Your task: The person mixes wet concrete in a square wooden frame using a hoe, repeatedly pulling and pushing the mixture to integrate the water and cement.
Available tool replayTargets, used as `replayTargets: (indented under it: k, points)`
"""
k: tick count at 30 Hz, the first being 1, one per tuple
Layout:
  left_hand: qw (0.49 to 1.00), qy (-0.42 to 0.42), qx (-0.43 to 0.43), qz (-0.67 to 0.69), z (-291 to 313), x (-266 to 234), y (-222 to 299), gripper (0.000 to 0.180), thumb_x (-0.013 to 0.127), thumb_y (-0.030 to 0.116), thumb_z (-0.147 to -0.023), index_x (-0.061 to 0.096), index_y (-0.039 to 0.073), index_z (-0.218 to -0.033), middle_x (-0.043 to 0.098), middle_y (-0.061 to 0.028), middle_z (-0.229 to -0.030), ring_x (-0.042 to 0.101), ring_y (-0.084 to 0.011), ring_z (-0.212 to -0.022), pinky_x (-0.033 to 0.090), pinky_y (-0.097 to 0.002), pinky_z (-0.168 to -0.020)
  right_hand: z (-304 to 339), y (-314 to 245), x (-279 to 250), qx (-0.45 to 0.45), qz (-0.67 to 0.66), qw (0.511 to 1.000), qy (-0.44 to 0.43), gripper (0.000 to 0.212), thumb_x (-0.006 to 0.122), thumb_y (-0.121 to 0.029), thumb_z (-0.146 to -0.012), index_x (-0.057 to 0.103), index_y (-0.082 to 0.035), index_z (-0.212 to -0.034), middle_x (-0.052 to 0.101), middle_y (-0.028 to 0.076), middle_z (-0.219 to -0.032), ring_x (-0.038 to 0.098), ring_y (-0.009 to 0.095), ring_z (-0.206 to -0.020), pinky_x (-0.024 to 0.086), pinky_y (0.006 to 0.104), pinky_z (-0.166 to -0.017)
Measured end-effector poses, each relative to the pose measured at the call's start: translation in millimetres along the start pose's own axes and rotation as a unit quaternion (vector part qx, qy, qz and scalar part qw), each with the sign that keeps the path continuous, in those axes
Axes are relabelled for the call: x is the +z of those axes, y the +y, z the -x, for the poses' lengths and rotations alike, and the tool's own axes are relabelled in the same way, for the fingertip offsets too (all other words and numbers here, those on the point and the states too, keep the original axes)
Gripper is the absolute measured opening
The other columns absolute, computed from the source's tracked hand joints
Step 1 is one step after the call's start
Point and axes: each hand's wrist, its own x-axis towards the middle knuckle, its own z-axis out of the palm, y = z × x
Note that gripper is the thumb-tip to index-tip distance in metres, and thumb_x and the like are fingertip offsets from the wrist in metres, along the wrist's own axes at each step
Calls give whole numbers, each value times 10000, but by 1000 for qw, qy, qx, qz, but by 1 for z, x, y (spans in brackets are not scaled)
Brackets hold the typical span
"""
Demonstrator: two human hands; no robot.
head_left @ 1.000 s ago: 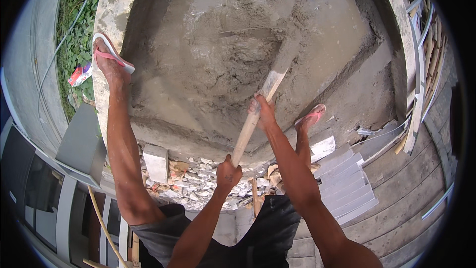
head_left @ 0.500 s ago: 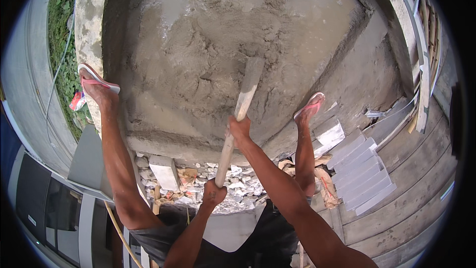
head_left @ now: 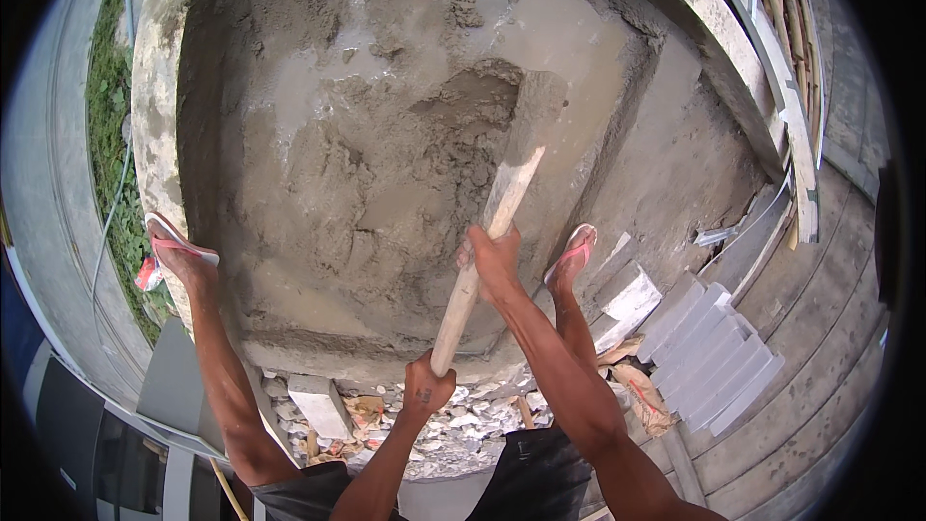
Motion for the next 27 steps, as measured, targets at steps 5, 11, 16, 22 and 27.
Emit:
replayTargets:
  k: [5,11,16,22,27]
  points:
    - [985,122,85,-85,-146,2,140,348,682,116,-749,664,-27,-1066,695,-290,-850,706,-427,-819,572,-487,-704,-163,-133,6,-83,-120,984,-98,144,576,-30,-865,444,-19,-920,501,69,-691,488,158,-517,450,331,-458]
    - [965,194,98,-145,-230,-2,237,296,655,50,-765,650,-67,-1036,690,-311,-886,709,-423,-879,568,-466,-737,-293,-194,42,-145,-101,982,-71,234,632,-73,-875,512,92,-990,558,126,-748,572,199,-576,520,354,-492]
    - [968,155,83,-178,-218,16,183,312,670,46,-757,625,-55,-1048,696,-290,-921,702,-433,-884,561,-493,-757,-287,-112,-5,-55,-131,990,-25,287,637,-128,-888,491,66,-1042,571,120,-736,569,202,-562,515,363,-487]
    - [952,87,5,-292,-142,6,109,301,677,106,-773,591,2,-1043,704,-258,-893,693,-444,-867,547,-517,-755,-206,-2,-41,19,-223,975,12,196,629,-130,-899,501,-12,-990,528,73,-692,528,180,-544,483,345,-480]
    - [944,64,-54,-318,-66,-9,40,291,692,135,-765,570,22,-1004,696,-256,-829,693,-443,-808,552,-526,-724,-106,67,-36,80,-236,968,24,148,637,-103,-898,521,-27,-949,527,58,-695,523,158,-548,472,330,-481]
